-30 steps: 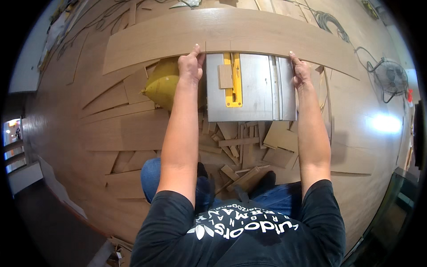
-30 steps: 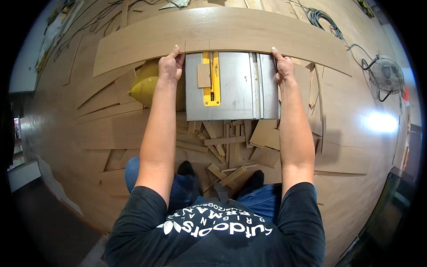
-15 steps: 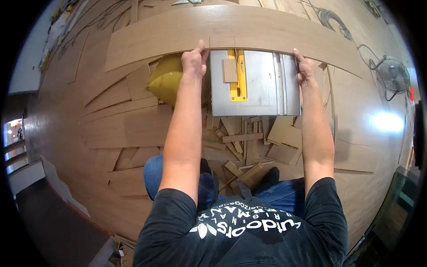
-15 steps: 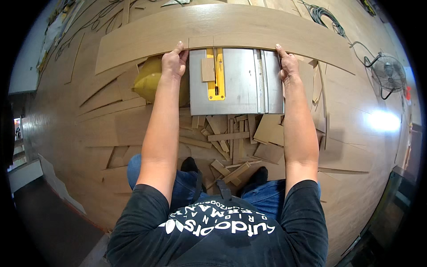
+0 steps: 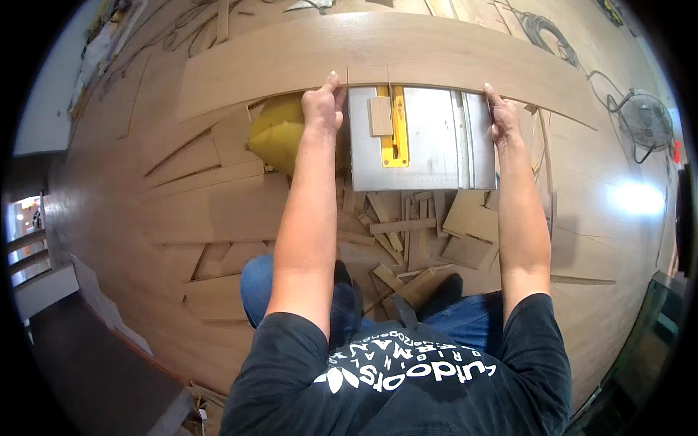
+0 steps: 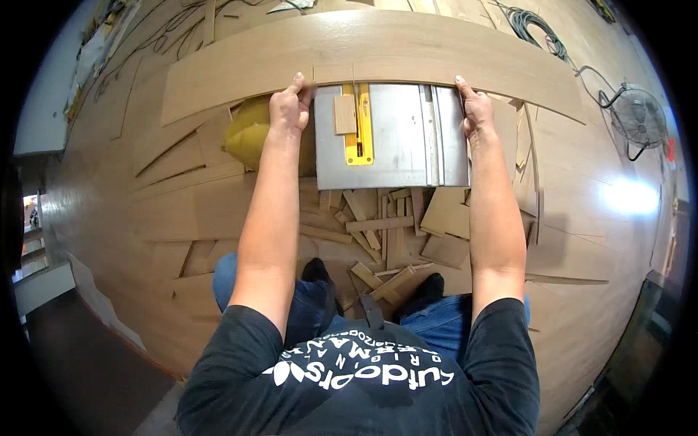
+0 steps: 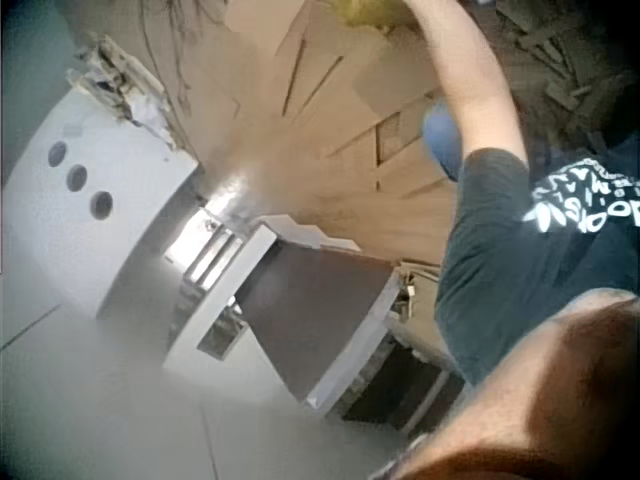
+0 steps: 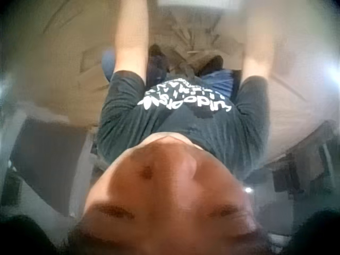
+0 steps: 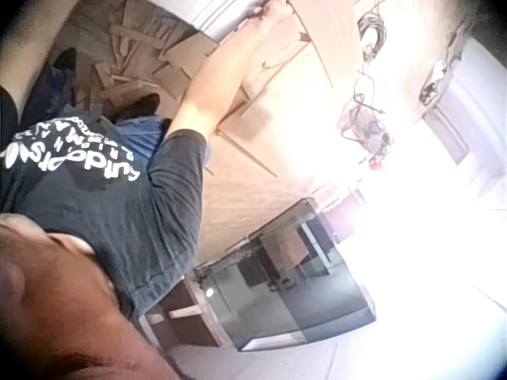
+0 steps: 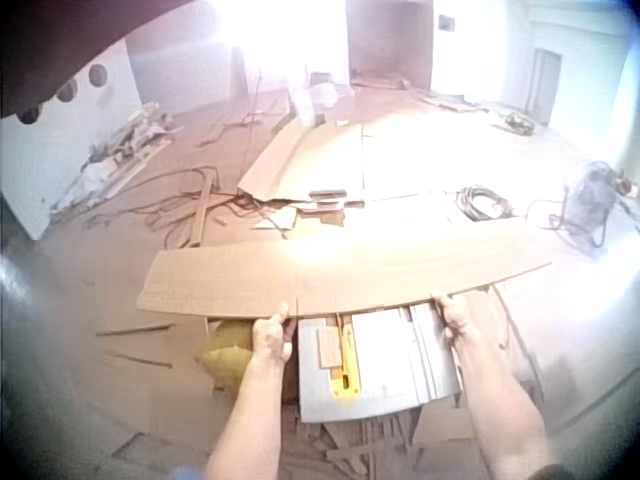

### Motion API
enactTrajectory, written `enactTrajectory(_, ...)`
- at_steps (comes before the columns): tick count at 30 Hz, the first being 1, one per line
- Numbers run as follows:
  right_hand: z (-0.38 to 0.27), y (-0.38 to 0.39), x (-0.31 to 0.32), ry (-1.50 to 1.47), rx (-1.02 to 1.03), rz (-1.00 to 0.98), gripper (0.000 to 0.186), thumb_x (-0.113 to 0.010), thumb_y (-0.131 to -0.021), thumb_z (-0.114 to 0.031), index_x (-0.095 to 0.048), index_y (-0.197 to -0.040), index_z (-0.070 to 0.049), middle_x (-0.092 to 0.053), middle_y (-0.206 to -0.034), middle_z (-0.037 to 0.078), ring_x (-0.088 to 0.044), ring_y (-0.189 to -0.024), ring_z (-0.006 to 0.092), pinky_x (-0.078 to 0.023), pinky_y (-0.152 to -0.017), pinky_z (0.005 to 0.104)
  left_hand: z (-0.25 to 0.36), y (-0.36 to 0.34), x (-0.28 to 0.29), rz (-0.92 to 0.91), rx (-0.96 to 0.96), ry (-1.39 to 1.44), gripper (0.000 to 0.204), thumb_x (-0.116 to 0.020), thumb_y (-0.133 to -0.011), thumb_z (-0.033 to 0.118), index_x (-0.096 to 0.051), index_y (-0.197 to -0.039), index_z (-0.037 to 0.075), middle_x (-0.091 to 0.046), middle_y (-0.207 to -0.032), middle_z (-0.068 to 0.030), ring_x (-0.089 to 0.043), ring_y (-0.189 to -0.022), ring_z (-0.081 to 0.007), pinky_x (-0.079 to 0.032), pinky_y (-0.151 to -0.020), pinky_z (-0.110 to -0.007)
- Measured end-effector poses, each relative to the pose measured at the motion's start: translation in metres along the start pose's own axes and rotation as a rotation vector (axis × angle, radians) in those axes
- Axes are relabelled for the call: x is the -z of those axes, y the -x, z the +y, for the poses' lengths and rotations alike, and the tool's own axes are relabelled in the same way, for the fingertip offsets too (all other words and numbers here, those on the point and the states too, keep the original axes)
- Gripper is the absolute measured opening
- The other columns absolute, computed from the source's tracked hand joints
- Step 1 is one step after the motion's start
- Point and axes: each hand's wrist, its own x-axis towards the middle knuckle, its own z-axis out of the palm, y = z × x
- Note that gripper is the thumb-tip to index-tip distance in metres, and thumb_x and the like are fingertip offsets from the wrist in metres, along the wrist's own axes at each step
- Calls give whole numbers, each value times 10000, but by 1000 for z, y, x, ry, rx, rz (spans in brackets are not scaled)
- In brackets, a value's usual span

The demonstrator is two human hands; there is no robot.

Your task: The person measures a wooden plank with a ruler and marks it with a pencil, then uses a table saw to cut a section out of the plank before placing it onto the floor and tapping it into place by hand.

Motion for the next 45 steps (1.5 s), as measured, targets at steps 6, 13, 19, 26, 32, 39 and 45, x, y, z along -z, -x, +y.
enactTrajectory(6,-1,6,-2,33,-30,25,336,-799,-870,-229,-629,-1033,10,-703,-944,89,-664,-789,156,-547,-688,284,3,9,0,34,-22,-12,170,-652,-950,47,-593,-1081,-44,-632,-1098,-143,-642,-987,-238,-569,-927,-395)
enactTrajectory(13,6,-3,11,-10,-45,11,405,-813,-857,-248,-591,-1057,25,-681,-936,100,-659,-808,170,-562,-681,300,3,13,0,39,44,-38,228,-656,-953,65,-576,-1155,-3,-645,-1086,-105,-649,-999,-219,-578,-932,-361)
enactTrajectory(19,-2,6,10,48,-35,24,411,-808,-859,-252,-595,-1048,45,-682,-933,116,-662,-802,185,-566,-722,320,6,18,-3,24,5,-2,193,-646,-953,39,-579,-1106,-56,-630,-1105,-138,-646,-983,-238,-579,-933,-397)
enactTrajectory(26,-1,4,16,70,-74,13,485,-813,-855,-267,-563,-1107,63,-672,-968,141,-663,-863,196,-572,-746,334,9,22,-4,57,33,-40,197,-648,-952,44,-584,-1111,-54,-630,-1119,-128,-655,-968,-238,-585,-921,-393)
enactTrajectory(32,-11,25,-2,137,-81,87,498,-814,-854,-279,-565,-1111,67,-670,-955,136,-664,-823,196,-575,-719,330,10,21,1,24,13,-5,225,-650,-953,48,-582,-1135,-64,-624,-1123,-138,-648,-999,-259,-567,-959,-416)
enactTrajectory(39,-2,16,13,40,-82,42,423,-812,-857,-257,-578,-1049,39,-666,-910,111,-645,-762,176,-566,-674,317,11,30,-5,50,29,-38,152,-634,-960,44,-600,-1083,-40,-640,-1091,-129,-651,-987,-251,-573,-940,-420)
enactTrajectory(45,-8,26,3,82,-82,77,463,-830,-837,-243,-573,-1078,58,-670,-944,127,-658,-817,199,-568,-698,338,14,34,-4,52,20,-30,150,-629,-963,46,-590,-1091,-24,-645,-1086,-128,-651,-1006,-239,-558,-955,-410)
